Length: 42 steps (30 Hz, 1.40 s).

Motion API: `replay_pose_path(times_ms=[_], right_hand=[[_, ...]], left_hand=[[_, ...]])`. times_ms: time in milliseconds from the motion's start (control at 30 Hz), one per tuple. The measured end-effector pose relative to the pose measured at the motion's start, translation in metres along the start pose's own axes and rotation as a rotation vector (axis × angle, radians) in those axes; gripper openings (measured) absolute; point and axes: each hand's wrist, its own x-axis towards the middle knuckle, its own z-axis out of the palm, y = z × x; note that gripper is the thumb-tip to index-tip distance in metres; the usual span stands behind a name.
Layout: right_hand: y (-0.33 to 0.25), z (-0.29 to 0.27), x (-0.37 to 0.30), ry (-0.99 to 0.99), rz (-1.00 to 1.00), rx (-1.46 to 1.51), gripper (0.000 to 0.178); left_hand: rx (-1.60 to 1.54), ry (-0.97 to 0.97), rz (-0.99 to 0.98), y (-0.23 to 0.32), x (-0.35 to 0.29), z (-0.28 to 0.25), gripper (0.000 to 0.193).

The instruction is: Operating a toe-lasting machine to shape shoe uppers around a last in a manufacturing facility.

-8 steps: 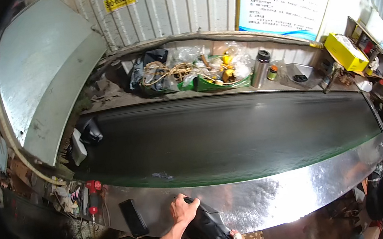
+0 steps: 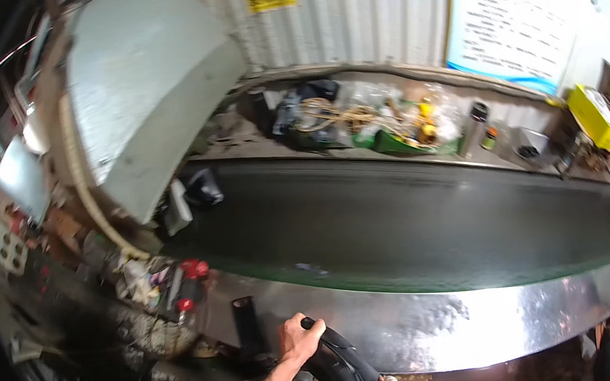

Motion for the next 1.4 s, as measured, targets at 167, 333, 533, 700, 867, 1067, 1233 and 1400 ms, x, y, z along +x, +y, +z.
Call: replay_pose_path(times_ms=[167,333,533,700,867,1067,1233,1400], right_hand=[[-0.154,0.184,0.134,0.150,0.945,0.047,0.095],[-0.092,0.273,0.135,-0.248,0.839,-0.295,0.058],[-0.017,0.422,0.076,-0.500,0.577,-0.370,0.038],[0.034,0.520,0.039,-0.530,0.912,-0.301,0.058],[0.059,0.599,0.010,-0.527,1.009,-0.337,0.043],[0.135,0.630,-0.004,-0.468,1.020,-0.122,0.036],[0.173,0.669,0.007,-0.533,0.853,-0.189,0.035],[0.198,0.685,0.010,-0.465,0.926,-0.211,0.035]], left_hand=[[-0.130,0.268,-0.008,-0.040,-0.088,-0.128,0.042],[-0.248,0.549,-0.103,-0.094,-0.184,-0.220,0.038],[-0.443,1.076,-0.303,-0.179,-0.331,-0.329,0.018],[-1.431,0.862,-0.055,-0.243,-0.440,-0.405,0.039],[-0.680,1.318,-0.061,-0.300,-0.493,-0.427,0.036],[-1.058,1.421,-0.067,-0.359,-0.495,-0.456,0.030],[-1.738,1.011,0.020,-0.380,-0.486,-0.398,0.061],[-1.812,1.056,-0.219,-0.399,-0.476,-0.399,0.042]])
